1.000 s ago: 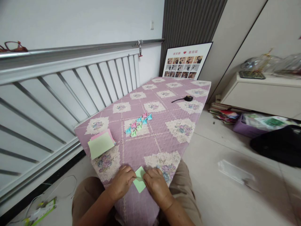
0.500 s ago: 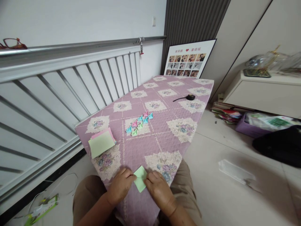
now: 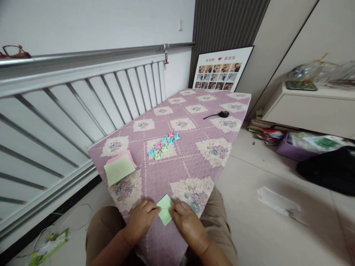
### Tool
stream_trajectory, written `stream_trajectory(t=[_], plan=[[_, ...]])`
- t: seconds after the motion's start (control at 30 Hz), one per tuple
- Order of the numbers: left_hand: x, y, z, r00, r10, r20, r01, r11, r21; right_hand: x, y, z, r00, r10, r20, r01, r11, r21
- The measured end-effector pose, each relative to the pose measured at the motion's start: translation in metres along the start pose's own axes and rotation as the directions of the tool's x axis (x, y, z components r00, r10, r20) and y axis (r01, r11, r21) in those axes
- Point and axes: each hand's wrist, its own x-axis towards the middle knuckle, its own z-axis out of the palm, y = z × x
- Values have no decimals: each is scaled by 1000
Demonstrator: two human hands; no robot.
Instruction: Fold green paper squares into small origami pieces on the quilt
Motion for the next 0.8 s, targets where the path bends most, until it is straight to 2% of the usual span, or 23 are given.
stream_trajectory(t=[0.33, 0.6, 0.8], plan=[[-7, 9, -5, 998, 66, -3, -65, 990, 124, -3, -2, 0, 1000, -2, -24, 1, 999, -36], [-6, 10, -3, 993, 103, -49, -91, 973, 211, -16, -3, -4, 991, 41, -128, -48, 997, -55], [-7, 10, 2, 992, 104, -65, -88, 972, 220, -8, -21, -8, 982, 121, -144, -120, 993, 13]])
